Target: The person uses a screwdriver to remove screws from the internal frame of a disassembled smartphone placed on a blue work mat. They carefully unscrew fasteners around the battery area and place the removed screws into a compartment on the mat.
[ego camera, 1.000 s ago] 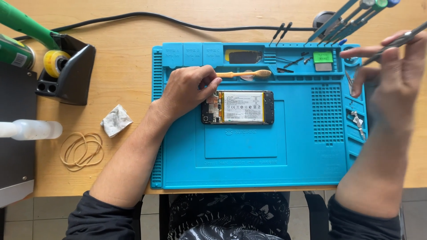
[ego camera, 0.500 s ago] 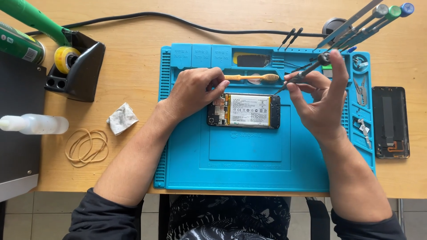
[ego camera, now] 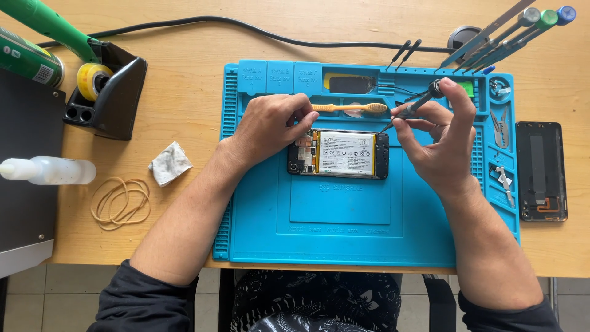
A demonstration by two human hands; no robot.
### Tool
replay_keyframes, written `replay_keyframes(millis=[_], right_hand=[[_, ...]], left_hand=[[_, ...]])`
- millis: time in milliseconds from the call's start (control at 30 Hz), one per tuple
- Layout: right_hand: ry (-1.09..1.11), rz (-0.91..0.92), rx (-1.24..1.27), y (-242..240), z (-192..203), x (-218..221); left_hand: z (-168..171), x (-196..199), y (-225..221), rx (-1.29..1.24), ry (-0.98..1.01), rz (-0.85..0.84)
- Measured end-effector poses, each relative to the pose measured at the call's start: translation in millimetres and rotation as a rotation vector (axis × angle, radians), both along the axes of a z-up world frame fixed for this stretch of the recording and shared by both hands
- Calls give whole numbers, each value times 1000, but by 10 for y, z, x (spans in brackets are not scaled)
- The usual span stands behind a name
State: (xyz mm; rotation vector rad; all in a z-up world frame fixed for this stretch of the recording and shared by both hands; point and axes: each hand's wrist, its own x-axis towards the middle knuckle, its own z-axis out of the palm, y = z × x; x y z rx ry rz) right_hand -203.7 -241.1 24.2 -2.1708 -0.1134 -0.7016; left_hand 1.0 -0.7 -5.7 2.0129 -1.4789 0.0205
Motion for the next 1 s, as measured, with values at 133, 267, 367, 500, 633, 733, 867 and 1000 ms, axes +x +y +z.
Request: replay_keyframes(millis=[133, 267, 367, 500, 633, 733, 867, 1000], right_hand=[[-11, -1, -16, -14, -11, 3], [-30, 7, -71, -32, 11, 7], [-58, -12, -77, -104, -123, 55], [-84, -42, -61, -151, -269, 97], [-86, -48, -56, -164, -277, 107], [-78, -42, -41, -164, -254, 97], [-75, -30, -5, -145, -236, 90], [-72, -10, 23, -150, -219, 78]], left_hand=[[10, 1, 0, -2, -1, -3], [2, 2, -4, -4, -9, 0], [108, -20, 1, -20, 57, 16], [158, -36, -7, -22, 129, 31], [145, -33, -13, -11, 131, 39], [133, -41, -8, -21, 134, 38], [148, -49, -8, -20, 141, 45], [152, -47, -9, -19, 143, 43]])
